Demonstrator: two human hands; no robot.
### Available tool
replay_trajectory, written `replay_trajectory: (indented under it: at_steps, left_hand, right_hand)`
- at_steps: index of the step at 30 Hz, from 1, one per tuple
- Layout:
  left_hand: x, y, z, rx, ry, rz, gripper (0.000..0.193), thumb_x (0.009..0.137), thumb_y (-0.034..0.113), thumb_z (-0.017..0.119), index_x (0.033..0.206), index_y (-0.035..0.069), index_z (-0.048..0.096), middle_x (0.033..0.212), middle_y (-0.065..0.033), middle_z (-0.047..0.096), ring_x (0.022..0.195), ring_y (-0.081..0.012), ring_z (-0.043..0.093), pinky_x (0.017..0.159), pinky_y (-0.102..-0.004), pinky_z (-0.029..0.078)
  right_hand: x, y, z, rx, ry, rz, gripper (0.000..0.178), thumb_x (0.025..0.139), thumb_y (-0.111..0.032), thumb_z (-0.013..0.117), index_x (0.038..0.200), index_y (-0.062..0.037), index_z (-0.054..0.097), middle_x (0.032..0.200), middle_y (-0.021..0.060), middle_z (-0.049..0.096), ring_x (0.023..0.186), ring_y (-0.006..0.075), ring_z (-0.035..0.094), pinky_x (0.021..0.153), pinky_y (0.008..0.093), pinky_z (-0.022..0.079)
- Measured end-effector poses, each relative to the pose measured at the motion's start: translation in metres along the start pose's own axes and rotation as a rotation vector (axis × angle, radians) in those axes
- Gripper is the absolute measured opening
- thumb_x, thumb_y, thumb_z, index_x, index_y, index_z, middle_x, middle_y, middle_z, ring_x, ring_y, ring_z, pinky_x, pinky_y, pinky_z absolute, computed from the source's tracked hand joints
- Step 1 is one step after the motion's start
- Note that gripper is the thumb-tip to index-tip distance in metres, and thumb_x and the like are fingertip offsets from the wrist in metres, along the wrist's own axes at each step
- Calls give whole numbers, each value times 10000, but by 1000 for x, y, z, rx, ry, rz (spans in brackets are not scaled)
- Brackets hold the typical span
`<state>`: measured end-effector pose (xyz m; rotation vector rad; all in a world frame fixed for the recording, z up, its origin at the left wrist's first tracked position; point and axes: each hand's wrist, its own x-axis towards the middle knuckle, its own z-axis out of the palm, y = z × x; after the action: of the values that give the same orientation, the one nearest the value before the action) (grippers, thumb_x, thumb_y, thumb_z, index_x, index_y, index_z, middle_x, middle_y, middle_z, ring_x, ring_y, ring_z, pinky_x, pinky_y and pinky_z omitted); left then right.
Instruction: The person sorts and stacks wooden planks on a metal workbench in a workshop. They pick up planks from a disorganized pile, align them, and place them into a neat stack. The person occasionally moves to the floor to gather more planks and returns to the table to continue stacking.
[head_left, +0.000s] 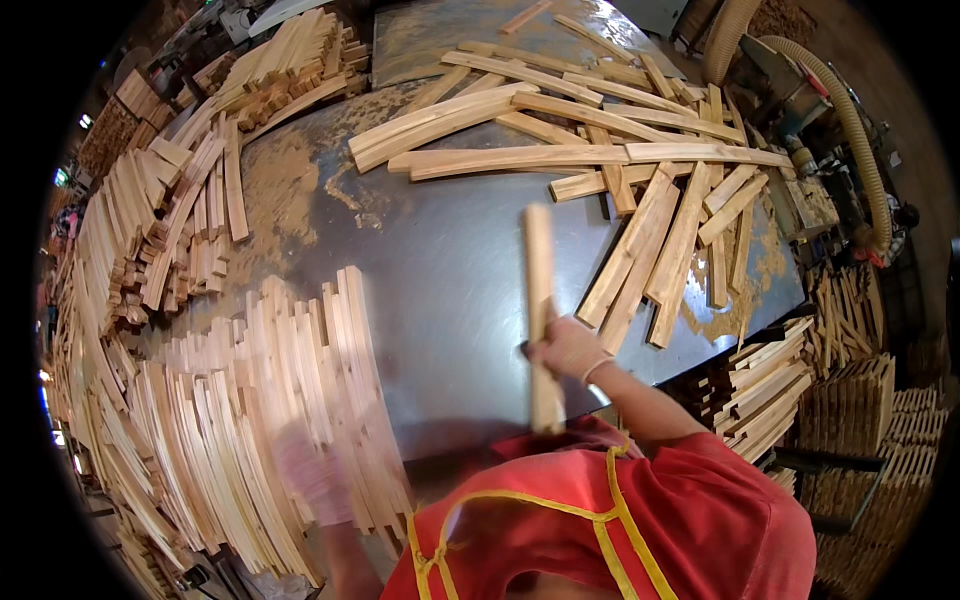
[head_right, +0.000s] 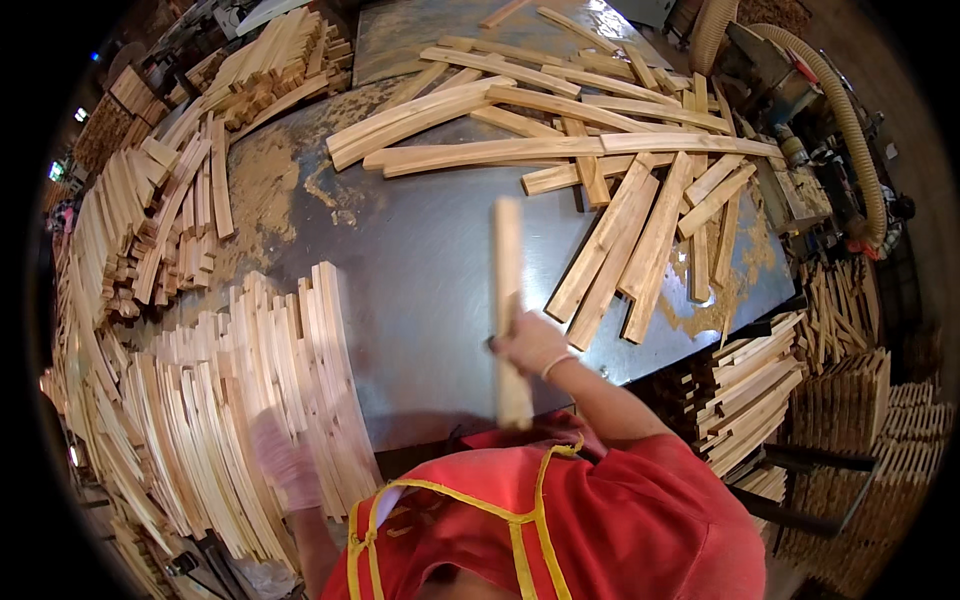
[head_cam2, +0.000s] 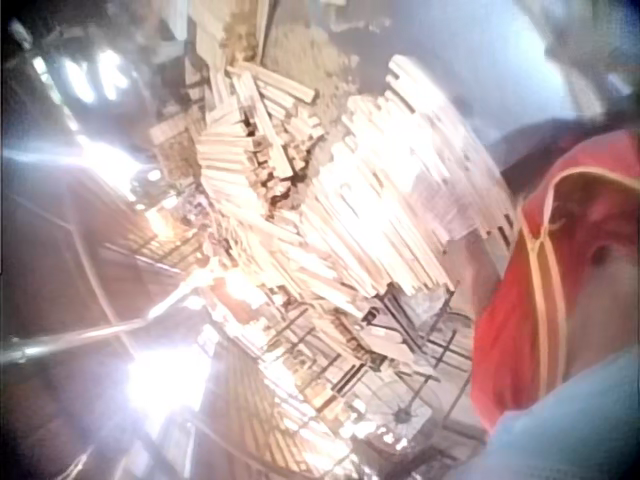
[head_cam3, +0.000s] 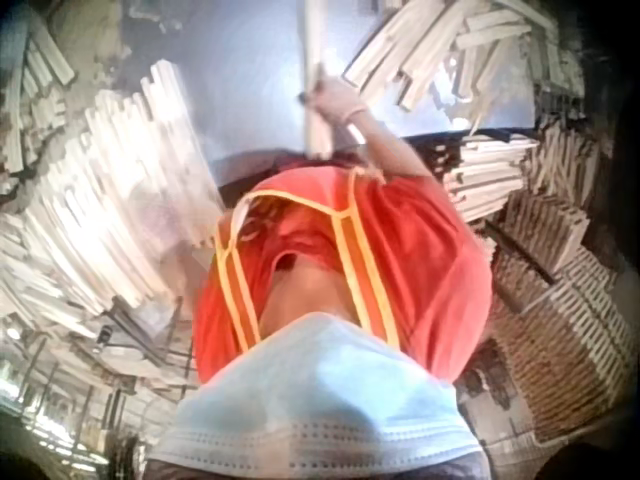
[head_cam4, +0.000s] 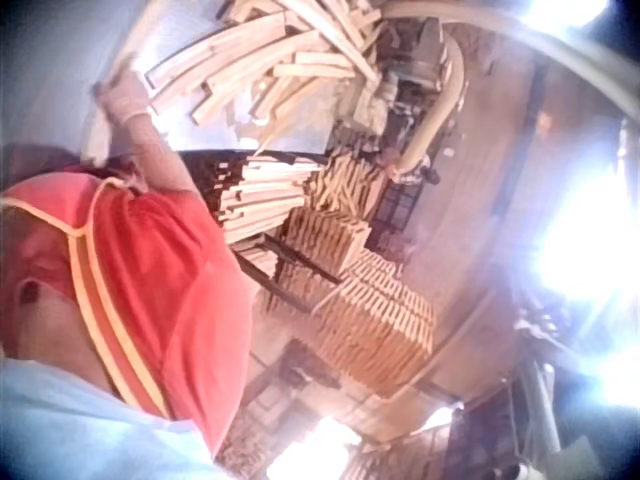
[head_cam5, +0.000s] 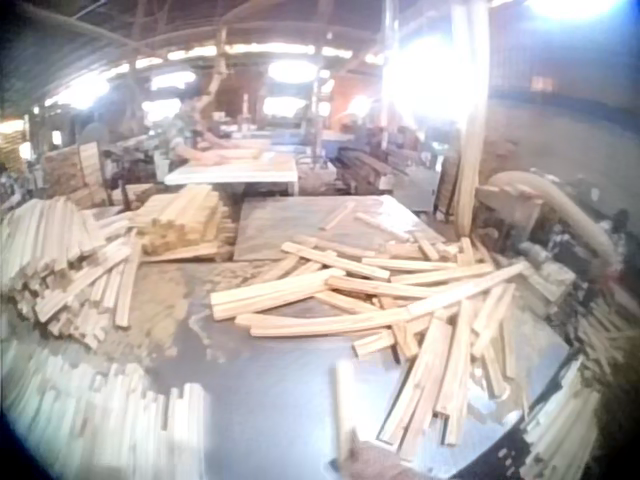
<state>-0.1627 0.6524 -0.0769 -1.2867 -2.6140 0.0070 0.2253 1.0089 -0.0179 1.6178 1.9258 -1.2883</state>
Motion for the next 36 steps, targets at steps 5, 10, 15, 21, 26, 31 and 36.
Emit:
replay_trajectory:
  at_steps: [5,10,15,21,26,31,36]
  left_hand:
    - [20,222,-20,-340,-280,287,917,862,471,793,1581,28,438,1579,-191,485,1447,-389,455,1213,-486,353]
    - [27,267,-10,-156,-440,145,1071,796,583,812,1641,109,356,1599,-166,435,1440,-401,409,1148,-539,391]
    - [29,239,29,-154,-325,-231,1026,797,454,872,1626,107,377,1489,-213,517,1336,-451,514,1135,-542,429]
    - [62,245,8,-228,-528,-269,972,818,396,867,1620,124,390,1337,-245,598,1224,-469,607,1051,-521,510]
    - [65,241,4,-429,-502,-231,838,897,432,750,1589,81,434,1347,-252,619,1222,-460,622,1002,-540,525]
    - [62,236,16,-645,-552,-163,765,967,541,622,1551,70,469,1401,-267,621,1229,-470,630,1018,-545,517]
    - [36,247,-14,-393,-457,-29,842,924,481,684,1571,44,370,1248,-253,701,1097,-458,693,990,-543,527]
  right_hand:
    - [52,-16,-31,14,112,-495,663,905,-545,671,1362,-72,587,1254,255,699,1125,451,679,974,515,540]
    - [161,25,-234,-293,715,-268,867,845,-409,757,1532,15,441,1435,218,592,1355,386,555,1136,477,467]
    - [228,81,-331,-727,544,11,930,769,-462,830,1558,-155,447,1594,131,506,1477,375,458,1158,492,446]
    - [169,58,-285,-701,138,-297,685,798,-572,794,1322,-139,701,1083,151,781,1021,375,734,910,460,563]
    - [127,76,-158,286,30,-358,724,913,-650,665,1256,-14,719,1027,226,753,943,320,724,897,412,554]
    - [94,1,18,383,74,-329,744,990,-643,546,1300,30,618,1177,315,705,1154,442,668,1018,479,504]
    - [86,-40,122,244,-266,-494,579,1044,-503,543,1289,17,618,1158,302,717,1095,482,677,983,492,522]
